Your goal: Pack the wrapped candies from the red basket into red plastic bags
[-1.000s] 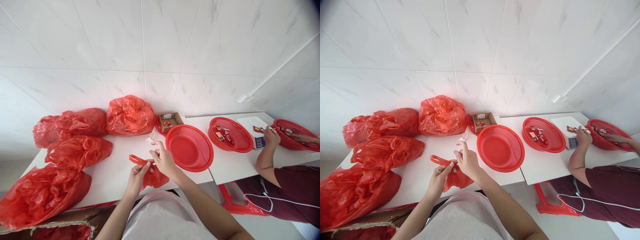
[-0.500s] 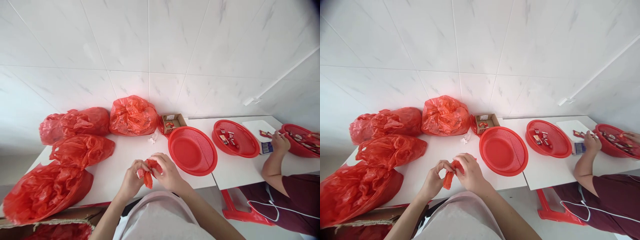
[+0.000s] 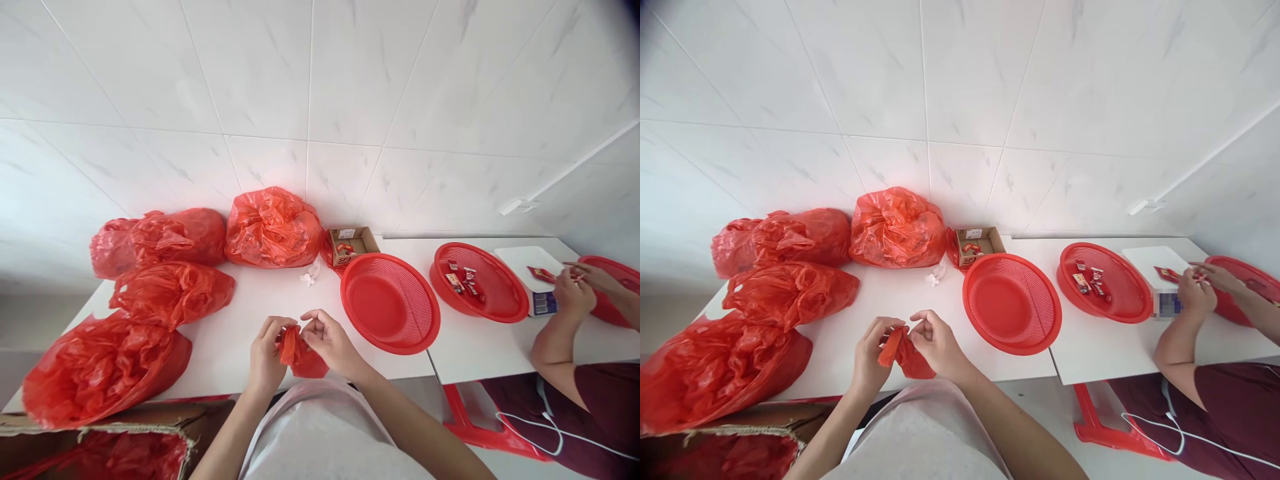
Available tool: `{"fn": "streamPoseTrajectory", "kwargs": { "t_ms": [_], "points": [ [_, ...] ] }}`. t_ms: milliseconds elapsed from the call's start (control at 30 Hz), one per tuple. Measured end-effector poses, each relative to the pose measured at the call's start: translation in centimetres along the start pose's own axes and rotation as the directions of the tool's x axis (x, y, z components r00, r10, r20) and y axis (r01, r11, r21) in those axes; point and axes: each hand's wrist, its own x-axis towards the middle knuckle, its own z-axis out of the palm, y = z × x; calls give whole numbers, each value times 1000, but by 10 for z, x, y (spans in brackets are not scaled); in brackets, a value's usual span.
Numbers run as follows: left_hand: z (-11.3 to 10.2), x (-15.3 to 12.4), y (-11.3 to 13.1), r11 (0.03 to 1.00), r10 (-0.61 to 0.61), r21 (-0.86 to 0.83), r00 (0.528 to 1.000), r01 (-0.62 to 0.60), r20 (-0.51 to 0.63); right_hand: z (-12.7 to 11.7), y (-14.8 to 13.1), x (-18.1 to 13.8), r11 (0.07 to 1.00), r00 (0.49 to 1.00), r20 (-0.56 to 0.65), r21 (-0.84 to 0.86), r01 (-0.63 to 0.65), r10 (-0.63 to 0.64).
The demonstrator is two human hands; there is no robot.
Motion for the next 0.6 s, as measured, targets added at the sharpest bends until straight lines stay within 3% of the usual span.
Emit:
{"fn": "streamPoseTrajectory", "kwargs": {
  "t_ms": [133, 300, 400, 600],
  "points": [
    [-11, 2, 9, 995, 80, 55, 996, -83, 44, -5, 0, 2, 992, 993, 100, 110, -68, 57],
    [-27, 6, 7, 995, 82, 42, 986, -89, 147, -8, -7, 0, 971, 999, -14, -237, 35, -39],
    [-37, 6, 3, 985, 137, 90, 983, -149, 121, -10, -13, -2, 915, 994, -10, -393, 93, -105],
    [-36, 2, 11, 944, 311, 110, 950, -312, 23, -2, -19, 0, 991, 995, 95, -124, 53, -41]
  ]
}}
